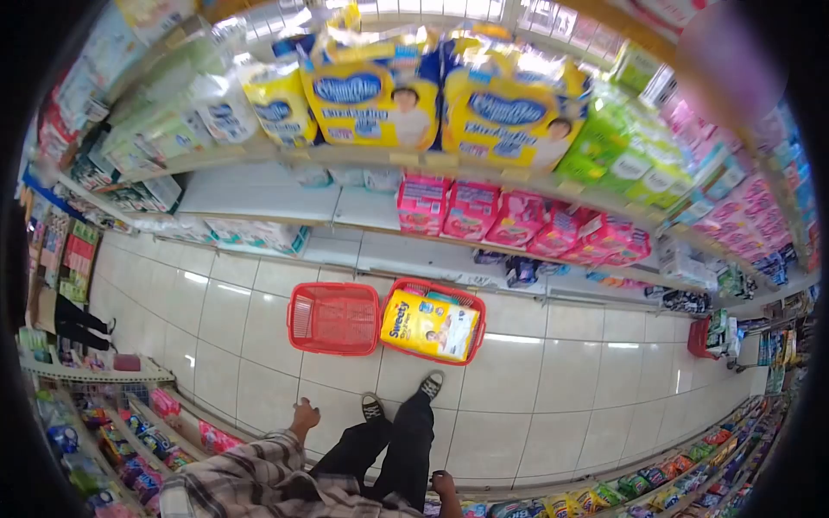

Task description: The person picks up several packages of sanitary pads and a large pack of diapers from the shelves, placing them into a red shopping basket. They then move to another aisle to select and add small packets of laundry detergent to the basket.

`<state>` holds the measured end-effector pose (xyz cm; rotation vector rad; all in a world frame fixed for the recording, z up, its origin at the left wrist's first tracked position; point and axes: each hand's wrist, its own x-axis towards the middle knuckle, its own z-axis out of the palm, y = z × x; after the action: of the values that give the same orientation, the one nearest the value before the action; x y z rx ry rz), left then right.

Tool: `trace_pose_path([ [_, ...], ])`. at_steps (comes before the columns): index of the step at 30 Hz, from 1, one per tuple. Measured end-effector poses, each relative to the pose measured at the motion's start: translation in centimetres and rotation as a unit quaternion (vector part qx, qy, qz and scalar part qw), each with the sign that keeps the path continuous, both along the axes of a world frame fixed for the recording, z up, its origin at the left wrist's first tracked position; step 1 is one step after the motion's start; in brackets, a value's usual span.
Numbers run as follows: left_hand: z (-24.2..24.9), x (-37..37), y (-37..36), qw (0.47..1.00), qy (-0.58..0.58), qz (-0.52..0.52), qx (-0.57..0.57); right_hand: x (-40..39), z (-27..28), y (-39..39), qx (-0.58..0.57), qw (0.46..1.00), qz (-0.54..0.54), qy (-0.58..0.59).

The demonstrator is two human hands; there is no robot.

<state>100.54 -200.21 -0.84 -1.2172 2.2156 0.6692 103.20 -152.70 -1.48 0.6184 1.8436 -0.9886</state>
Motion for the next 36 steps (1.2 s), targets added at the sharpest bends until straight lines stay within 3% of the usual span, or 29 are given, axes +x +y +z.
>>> trace_pose_path([
  [1,3.0,0.0,0.1,1.0,0.001,0.013,-0.014,-1.6,3.0,-0.3,-0.006,0.999,-0.033,-0.008],
  [3,7.5,-0.2,0.6,0.999,0.017,0.041,-0.022,-2.8,0.5,2.3,-0.04,0.996,0.055,0.052],
  [4,8.2,-0.8,-0.1,0.998,0.039,0.054,-0.022,-3.1,-1.7,3.7,-0.064,0.993,-0.001,0.097],
  [6,11.5,-3.2,0.7,0.993,0.071,0.085,-0.043,-8.2,2.7,4.9,-0.05,0.997,-0.044,0.043],
  [9,11.7,-8.1,0.2,0.985,0.162,0.048,-0.035,-17.1,5.1,8.1,-0.049,0.993,-0.083,0.066],
  [10,13.9,-10.6,0.6,0.974,0.218,0.063,0.0,-19.1,7.2,9.1,-0.042,0.991,-0.101,0.074],
  [11,12.5,-13.1,-0.7,0.969,0.245,-0.006,0.013,-21.6,10.7,9.1,-0.034,0.989,-0.118,0.08],
  [12,7.5,-17.6,-4.0,0.981,0.155,-0.096,0.07,-23.9,12.4,10.3,-0.046,0.986,-0.112,0.114],
  [13,18.2,-20.4,-0.5,0.964,0.262,0.047,0.027,-25.7,13.0,11.3,-0.058,0.98,-0.121,0.149],
  [15,15.9,-25.6,-3.2,0.904,0.422,0.037,0.051,-26.9,14.5,11.8,-0.053,0.972,-0.152,0.173],
  [16,24.8,-27.2,-2.0,0.881,0.472,0.015,0.027,-27.2,14.7,11.5,-0.051,0.967,-0.168,0.183],
  [17,23.5,-29.8,-4.8,0.888,0.458,0.028,0.034,-26.6,14.8,11.4,-0.042,0.97,-0.169,0.168],
  [18,23.1,-32.4,-7.7,0.871,0.489,-0.028,-0.043,-25.7,14.9,11.3,-0.033,0.972,-0.172,0.154],
  [19,26.8,-34.4,-10.0,0.836,0.545,-0.055,-0.03,-25.4,14.7,10.6,-0.027,0.973,-0.176,0.144],
  [20,29.8,-36.5,-12.8,0.848,0.526,-0.049,-0.038,-24.3,14.8,10.1,-0.03,0.973,-0.194,0.122],
  [21,33.6,-38.0,-14.8,0.804,0.579,-0.074,-0.113,-23.3,14.5,9.5,-0.037,0.973,-0.197,0.115],
  [23,39.9,-41.6,-19.9,0.792,0.594,-0.063,-0.125,-19.1,9.0,11.1,-0.061,0.977,-0.173,0.112],
  [25,44.3,-44.9,-25.2,0.726,0.627,-0.13,-0.249,-15.3,2.1,12.6,-0.049,0.978,-0.179,0.091],
  [27,48.3,-47.4,-28.7,0.749,0.601,-0.131,-0.244,-13.4,-0.2,12.2,0.077,0.987,-0.024,0.136],
  [30,49.7,-51.6,-33.9,0.738,0.555,-0.218,-0.315,-11.2,3.8,7.2,0.094,0.974,-0.171,0.112],
  [34,52.2,-53.0,-35.2,0.872,0.227,-0.348,-0.258,-9.9,8.0,4.1,0.09,0.966,-0.199,0.136],
  [36,51.8,-54.0,-36.0,0.886,0.233,-0.346,-0.202,-9.4,10.2,2.9,0.06,0.957,-0.254,0.13],
])
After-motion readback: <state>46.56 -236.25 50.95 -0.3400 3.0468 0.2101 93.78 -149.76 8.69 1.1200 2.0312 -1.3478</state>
